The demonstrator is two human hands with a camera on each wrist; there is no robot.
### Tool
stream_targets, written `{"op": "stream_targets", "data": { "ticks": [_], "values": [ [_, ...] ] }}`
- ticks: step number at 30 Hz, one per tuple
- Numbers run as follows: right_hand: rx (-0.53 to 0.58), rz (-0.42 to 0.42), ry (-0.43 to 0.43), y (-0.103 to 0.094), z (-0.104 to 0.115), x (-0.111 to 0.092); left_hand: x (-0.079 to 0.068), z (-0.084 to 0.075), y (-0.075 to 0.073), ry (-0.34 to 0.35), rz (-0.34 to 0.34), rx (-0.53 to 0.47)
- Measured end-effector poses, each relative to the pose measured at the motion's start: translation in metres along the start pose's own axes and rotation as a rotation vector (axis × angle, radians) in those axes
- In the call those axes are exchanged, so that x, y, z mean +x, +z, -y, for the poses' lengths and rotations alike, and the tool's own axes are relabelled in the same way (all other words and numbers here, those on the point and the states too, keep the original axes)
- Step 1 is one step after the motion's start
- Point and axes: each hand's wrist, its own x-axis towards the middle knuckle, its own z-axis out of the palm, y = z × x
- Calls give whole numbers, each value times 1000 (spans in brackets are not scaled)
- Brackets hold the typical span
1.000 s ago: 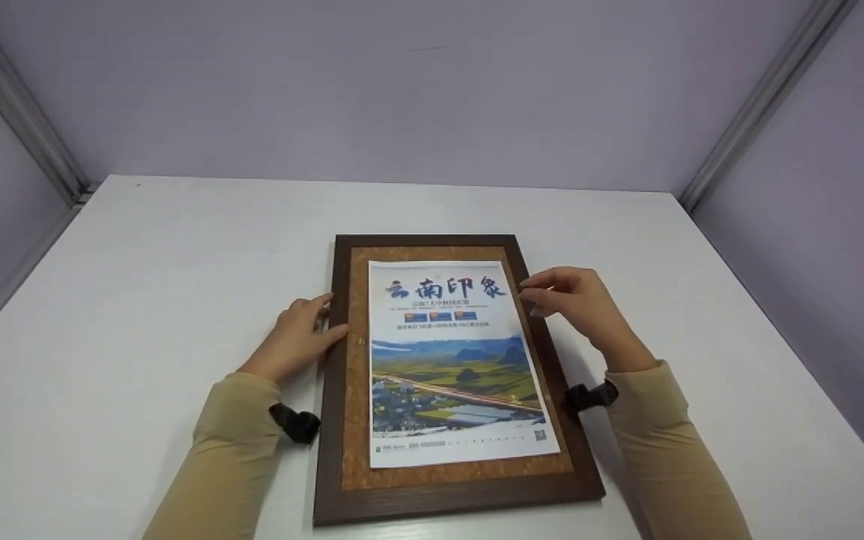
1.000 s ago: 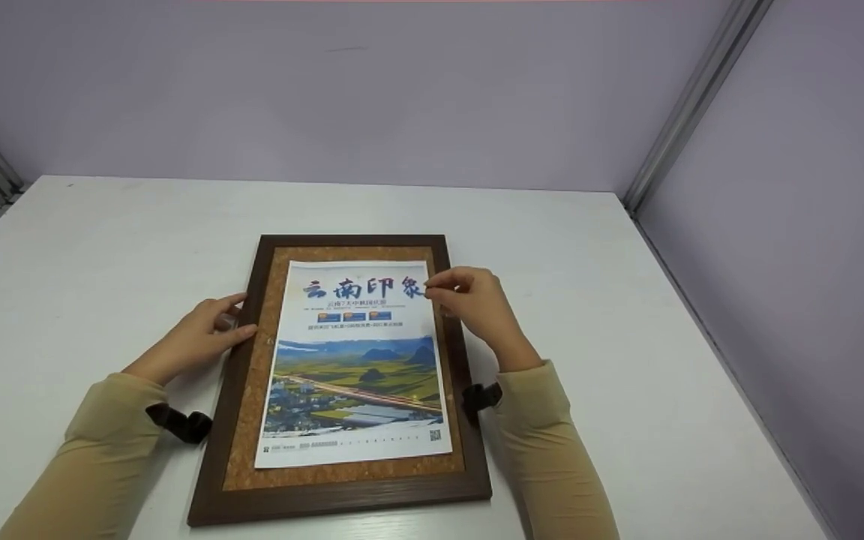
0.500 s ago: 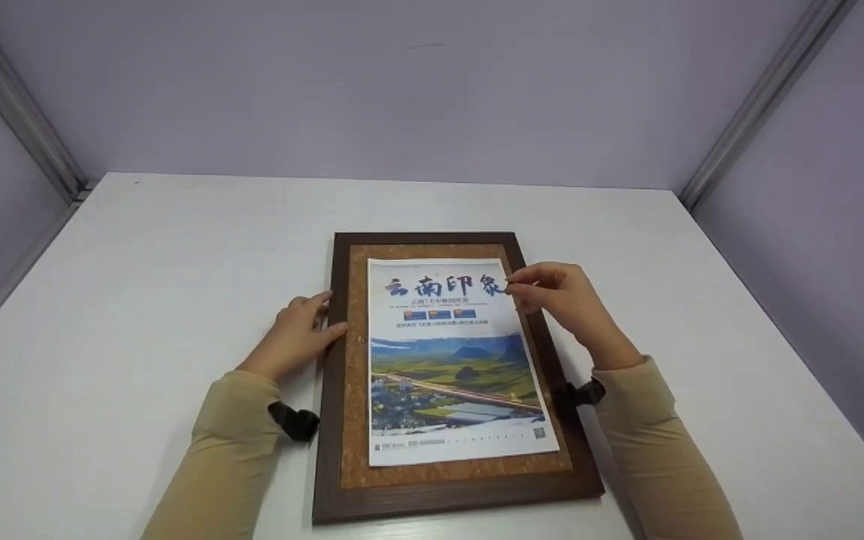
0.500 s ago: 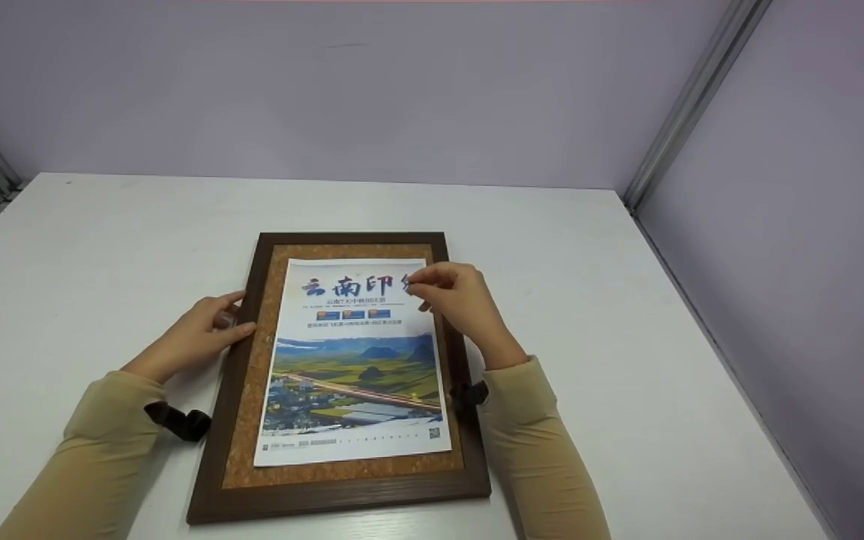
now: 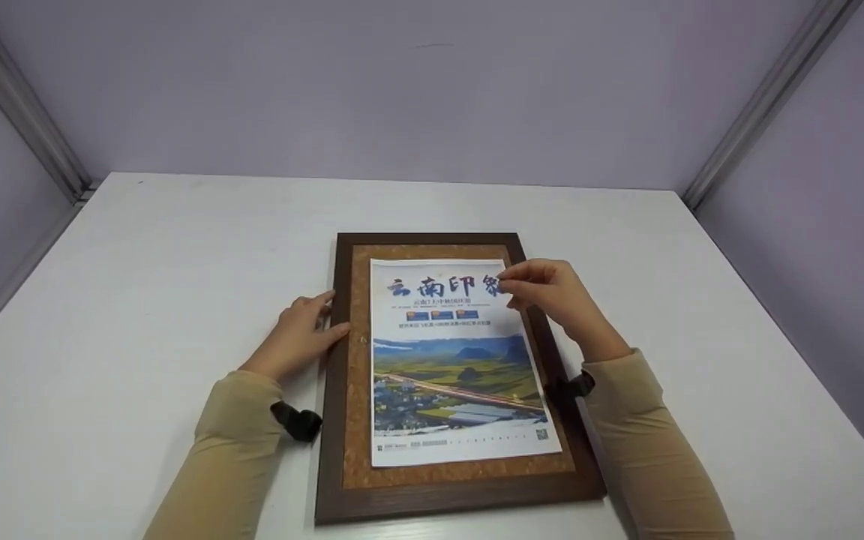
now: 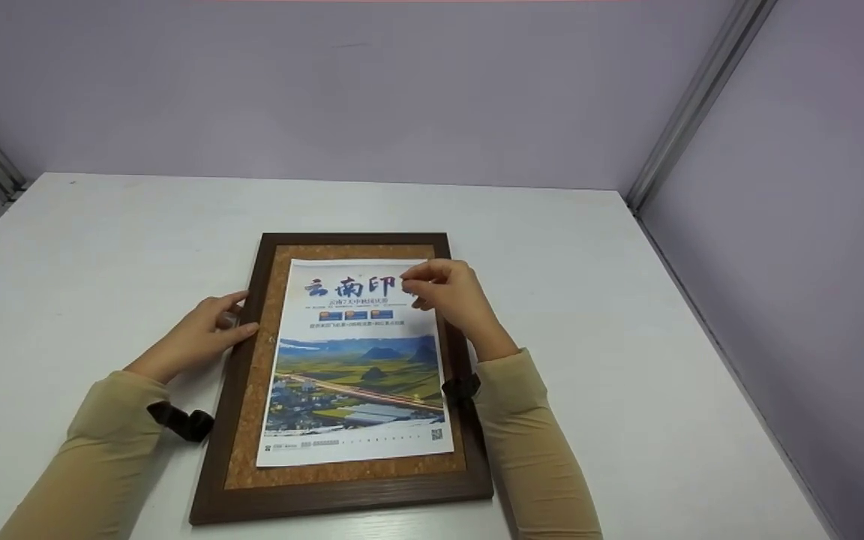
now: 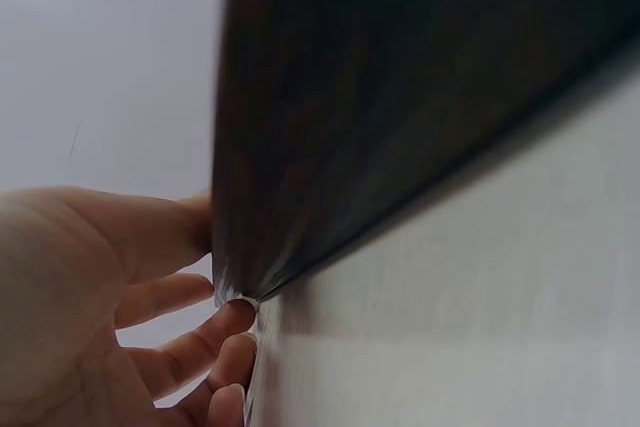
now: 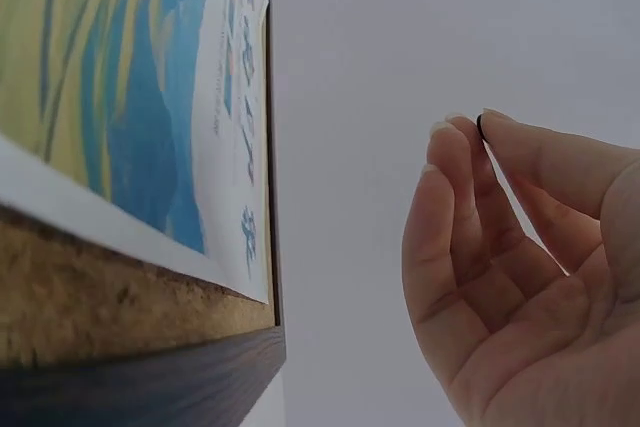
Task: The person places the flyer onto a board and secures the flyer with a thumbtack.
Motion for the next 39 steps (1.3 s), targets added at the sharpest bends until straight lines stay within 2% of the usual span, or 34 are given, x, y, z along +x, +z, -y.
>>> {"op": "stream_targets", "data": {
  "ticks": [6,11,17,28,34,39],
  "values": [
    [-33,73,25,6,2,13,1,0,1,14,2,-1],
    [-86,144,67,15,5,32,0,2,0,5,19,-4],
    [-96,194,123,23,7,53,-1,2,-2,-2,24,-16],
    [-209,119,281,52,-3,81,1,-2,1,13,9,-3],
    [-185,68,305,58,-4,87,0,-4,1,-1,12,-33],
    [-151,56,342,59,-5,90,-1,-4,3,-16,20,-45]
  ]
}}
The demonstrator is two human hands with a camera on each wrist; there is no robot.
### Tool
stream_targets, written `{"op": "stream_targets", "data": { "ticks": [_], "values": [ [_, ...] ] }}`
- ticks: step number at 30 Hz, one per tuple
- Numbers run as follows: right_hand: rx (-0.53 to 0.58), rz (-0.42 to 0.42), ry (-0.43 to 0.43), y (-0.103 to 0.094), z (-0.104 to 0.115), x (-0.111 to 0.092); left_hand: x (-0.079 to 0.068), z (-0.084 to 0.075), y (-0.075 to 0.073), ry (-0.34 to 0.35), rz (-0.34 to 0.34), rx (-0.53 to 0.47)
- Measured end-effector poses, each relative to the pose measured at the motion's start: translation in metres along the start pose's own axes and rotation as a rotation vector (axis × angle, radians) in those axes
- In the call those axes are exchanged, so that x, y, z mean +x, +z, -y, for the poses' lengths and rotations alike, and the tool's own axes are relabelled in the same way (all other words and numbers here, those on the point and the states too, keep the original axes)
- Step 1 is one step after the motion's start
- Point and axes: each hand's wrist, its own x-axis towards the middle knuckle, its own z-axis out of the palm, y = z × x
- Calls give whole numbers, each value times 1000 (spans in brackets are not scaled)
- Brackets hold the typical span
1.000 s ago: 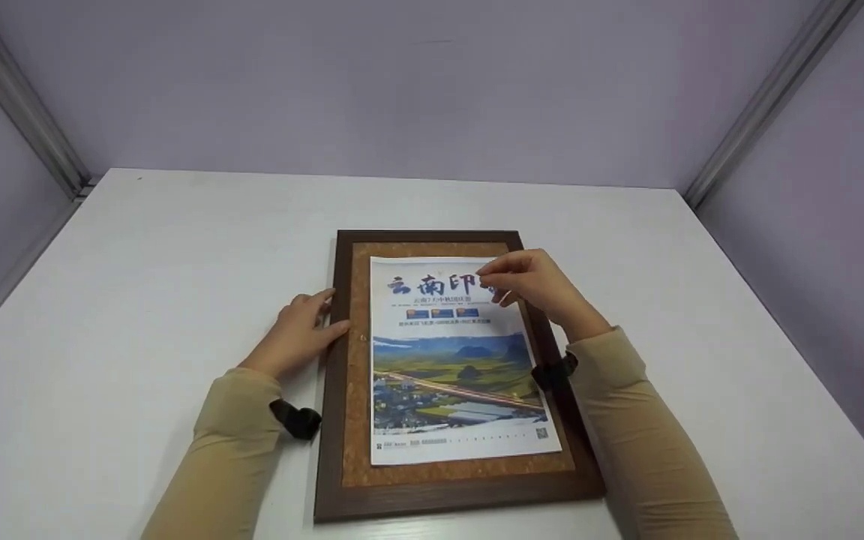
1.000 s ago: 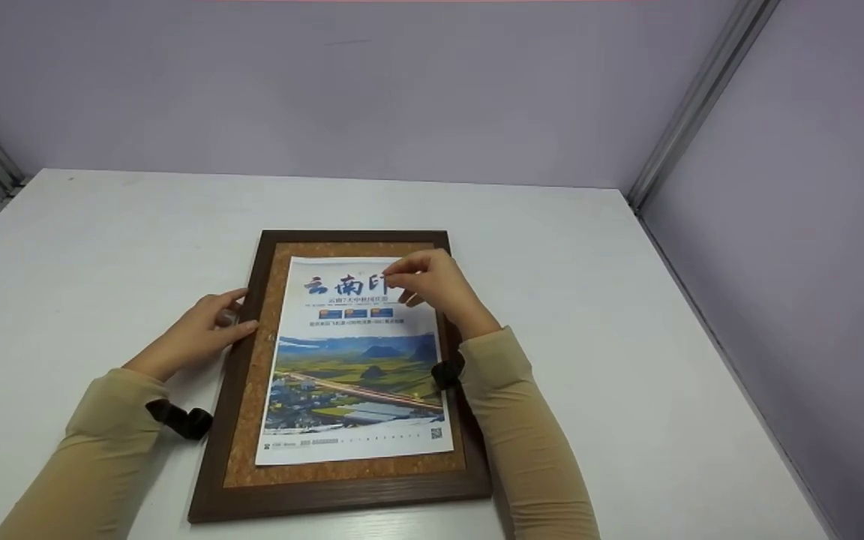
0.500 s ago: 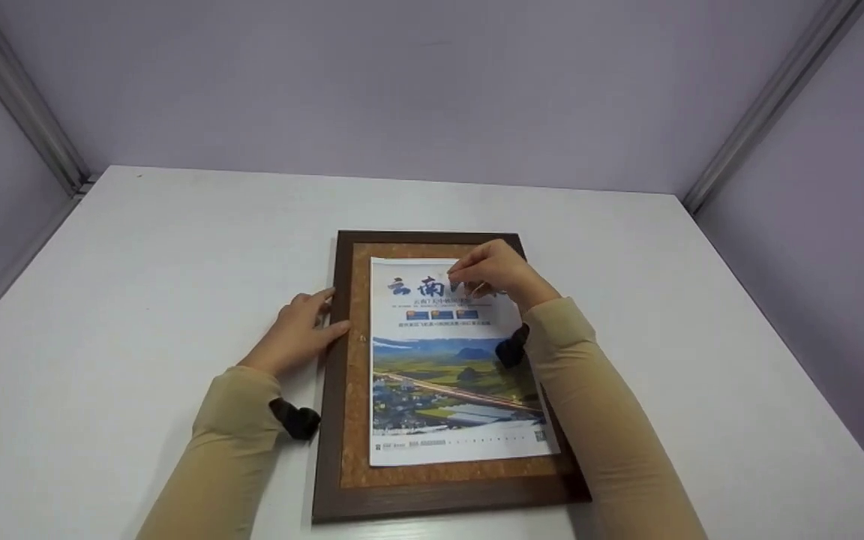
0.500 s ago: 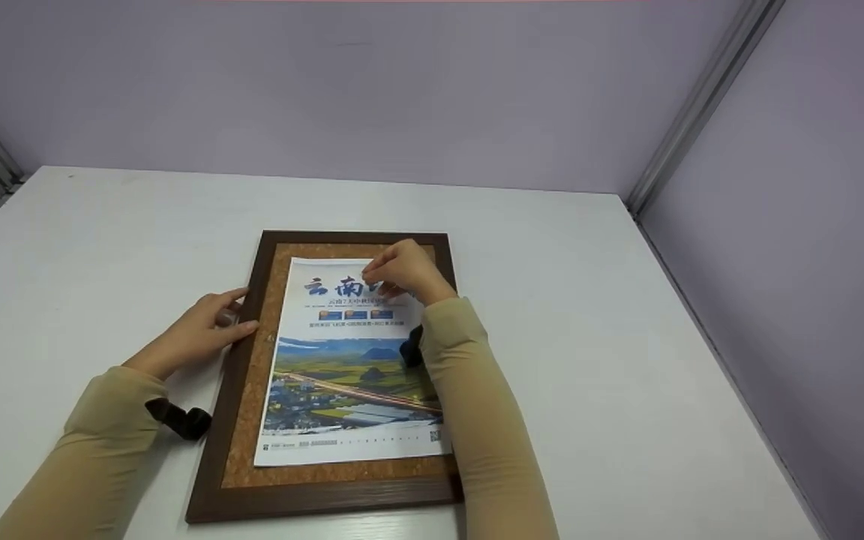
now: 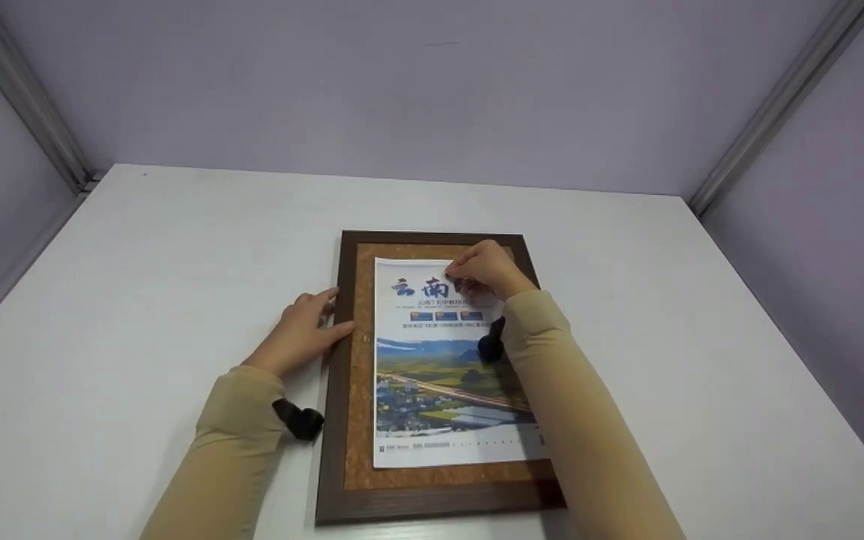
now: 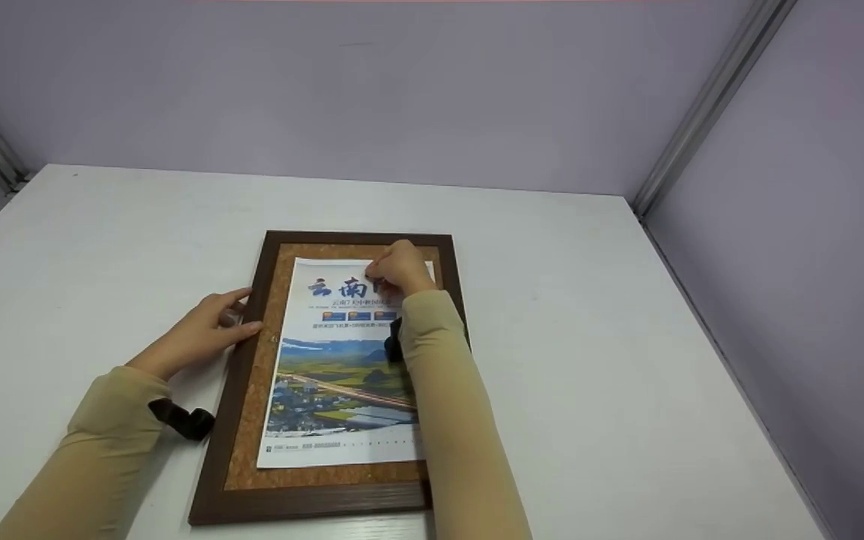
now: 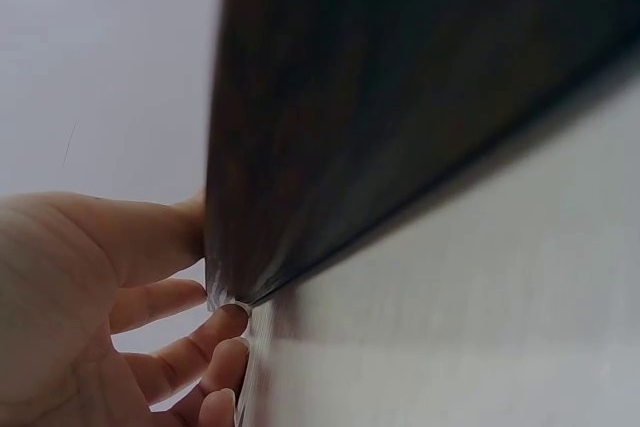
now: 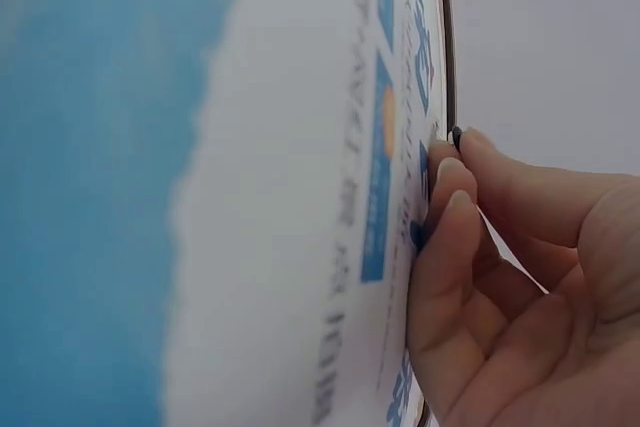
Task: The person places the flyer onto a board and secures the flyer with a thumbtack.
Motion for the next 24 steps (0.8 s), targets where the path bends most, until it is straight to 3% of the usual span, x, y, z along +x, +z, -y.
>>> {"op": "stream_targets", "data": {
  "ticks": [11,17,24],
  "values": [
    [84,-34,56,1,1,1,-2,-2,2,0,4,-9],
    [113,-47,131,0,2,1,-4,-2,2,-6,1,-5],
    [-73,-84,221,3,8,5,-5,0,-1,9,-2,7]
  ]
}}
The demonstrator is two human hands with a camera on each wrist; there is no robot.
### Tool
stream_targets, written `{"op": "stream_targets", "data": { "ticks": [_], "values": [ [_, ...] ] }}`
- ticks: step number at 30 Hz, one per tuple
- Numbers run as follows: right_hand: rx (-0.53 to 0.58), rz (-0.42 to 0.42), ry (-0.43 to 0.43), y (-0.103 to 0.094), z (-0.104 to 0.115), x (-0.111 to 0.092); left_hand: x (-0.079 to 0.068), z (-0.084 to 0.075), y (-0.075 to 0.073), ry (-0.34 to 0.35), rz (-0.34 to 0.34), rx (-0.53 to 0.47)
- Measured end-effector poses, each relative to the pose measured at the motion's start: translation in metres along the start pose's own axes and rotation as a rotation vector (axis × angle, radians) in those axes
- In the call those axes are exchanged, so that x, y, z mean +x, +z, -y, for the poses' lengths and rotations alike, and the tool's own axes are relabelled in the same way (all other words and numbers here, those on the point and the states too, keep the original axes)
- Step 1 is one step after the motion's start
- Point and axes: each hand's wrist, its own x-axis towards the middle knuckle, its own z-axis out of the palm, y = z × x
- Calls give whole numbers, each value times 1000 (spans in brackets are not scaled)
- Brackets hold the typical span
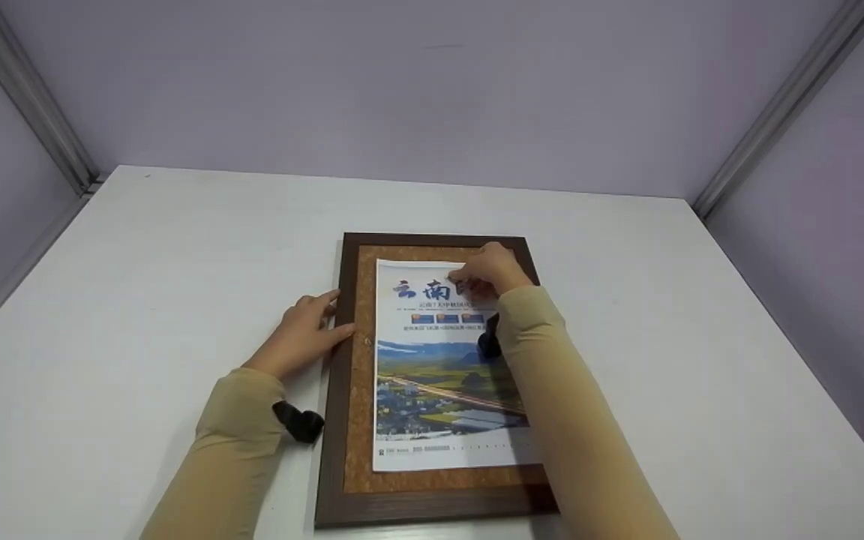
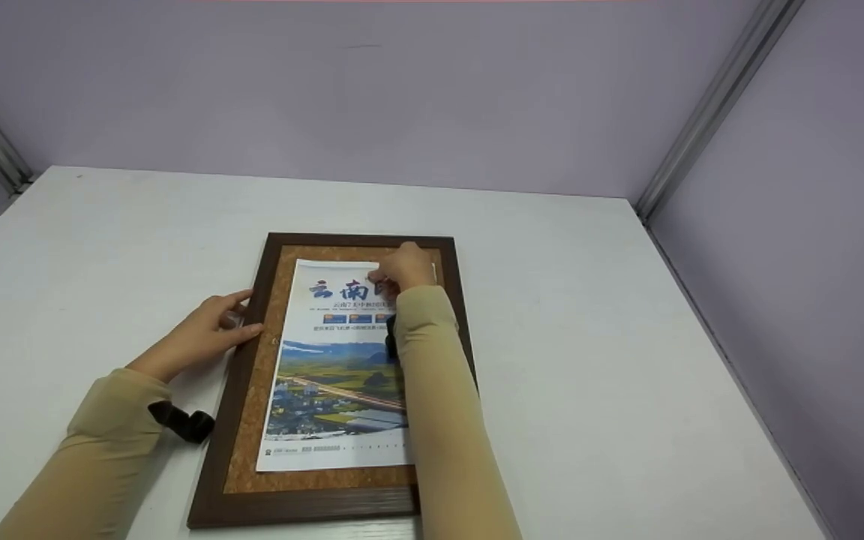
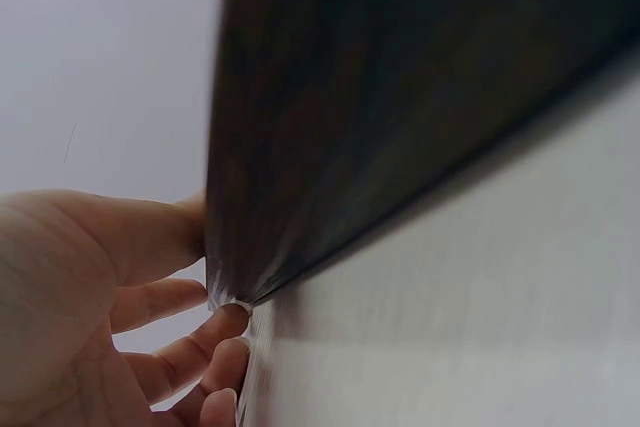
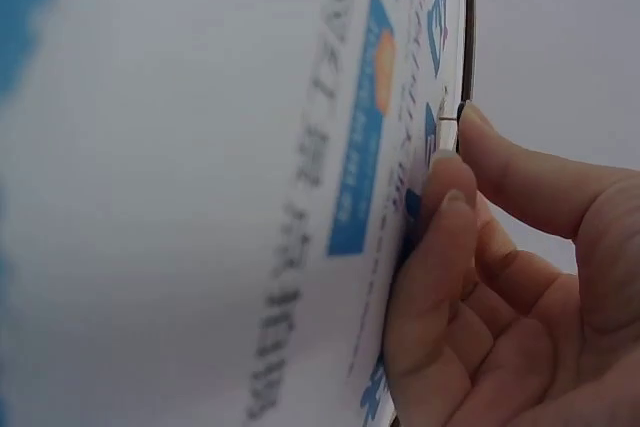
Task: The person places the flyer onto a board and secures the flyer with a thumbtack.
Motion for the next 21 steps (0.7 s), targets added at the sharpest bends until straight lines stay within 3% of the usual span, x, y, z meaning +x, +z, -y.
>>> {"op": "stream_targets", "data": {
  "ticks": [12,17,21],
  "values": [
    [-111,-44,44,1,-4,3,4,-1,4,4,-7,14],
    [-170,-18,42,-3,-7,5,4,-2,6,1,-6,12],
    [-217,36,-11,-8,-13,4,5,-1,8,5,-11,12]
  ]
}}
